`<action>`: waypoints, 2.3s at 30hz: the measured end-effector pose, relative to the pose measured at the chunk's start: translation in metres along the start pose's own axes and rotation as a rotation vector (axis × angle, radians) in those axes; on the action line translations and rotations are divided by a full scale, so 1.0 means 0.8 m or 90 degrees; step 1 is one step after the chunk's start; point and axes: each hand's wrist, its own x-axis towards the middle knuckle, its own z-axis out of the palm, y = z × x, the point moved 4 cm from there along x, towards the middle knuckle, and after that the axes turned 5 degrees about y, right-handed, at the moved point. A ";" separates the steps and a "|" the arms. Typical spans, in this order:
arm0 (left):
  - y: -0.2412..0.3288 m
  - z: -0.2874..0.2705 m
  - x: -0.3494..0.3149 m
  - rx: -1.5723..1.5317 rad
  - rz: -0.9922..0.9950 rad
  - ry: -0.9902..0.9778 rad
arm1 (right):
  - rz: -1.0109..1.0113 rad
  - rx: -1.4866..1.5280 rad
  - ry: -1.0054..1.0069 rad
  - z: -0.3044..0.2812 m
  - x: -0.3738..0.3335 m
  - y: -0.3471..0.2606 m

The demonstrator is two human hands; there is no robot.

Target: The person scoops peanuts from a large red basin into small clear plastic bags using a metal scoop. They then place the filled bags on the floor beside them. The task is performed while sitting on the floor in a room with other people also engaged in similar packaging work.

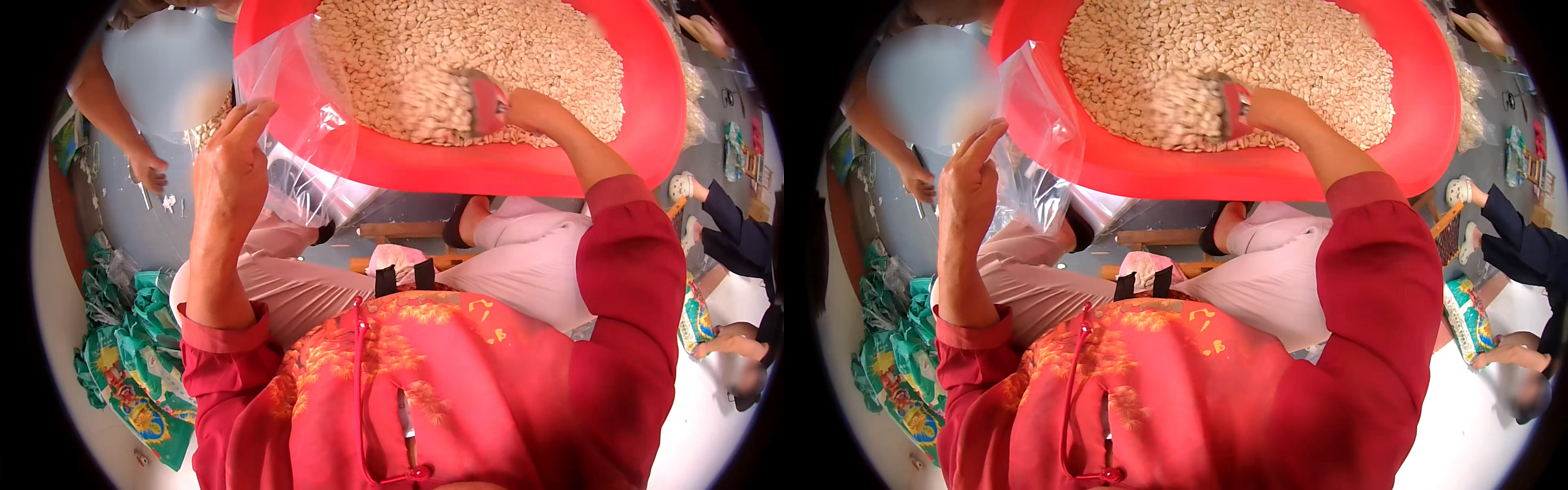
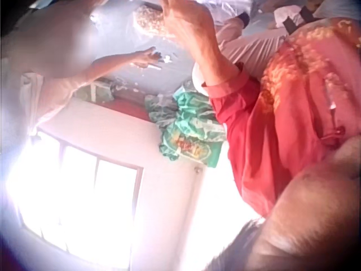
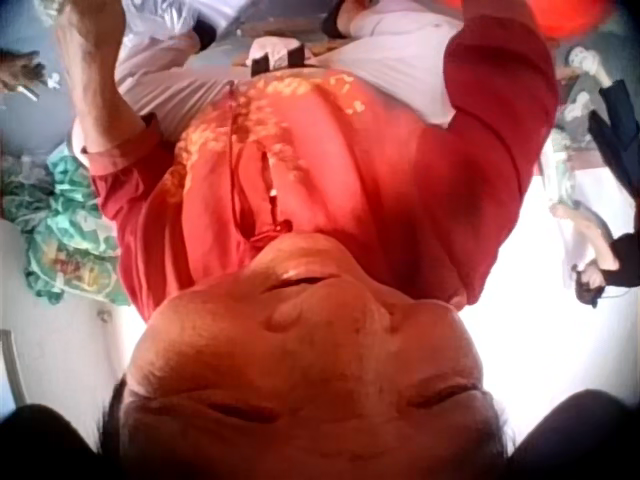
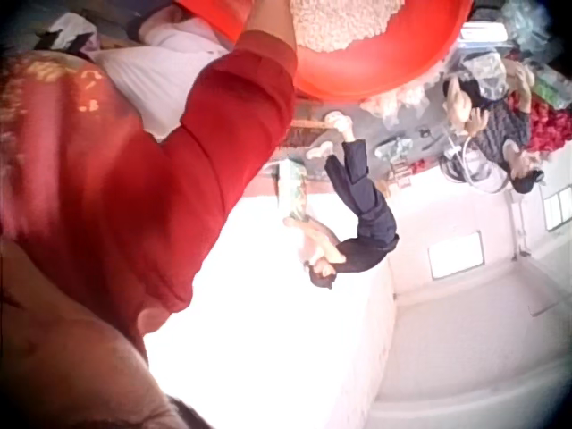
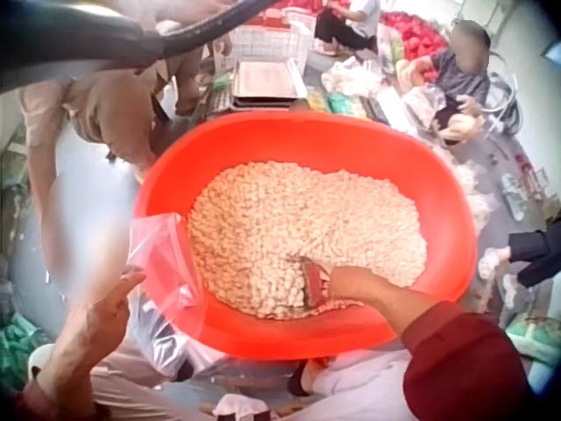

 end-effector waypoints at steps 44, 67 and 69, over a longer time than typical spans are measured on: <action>-0.113 0.042 0.032 0.139 -0.052 0.016 | -0.141 -0.121 0.271 -0.110 -0.080 -0.052; -0.200 0.169 -0.015 -0.494 -0.740 -0.066 | 0.037 0.437 0.502 0.087 -0.212 0.130; -0.212 0.174 -0.020 -0.516 -0.753 -0.070 | 0.057 0.492 0.482 0.093 -0.211 0.129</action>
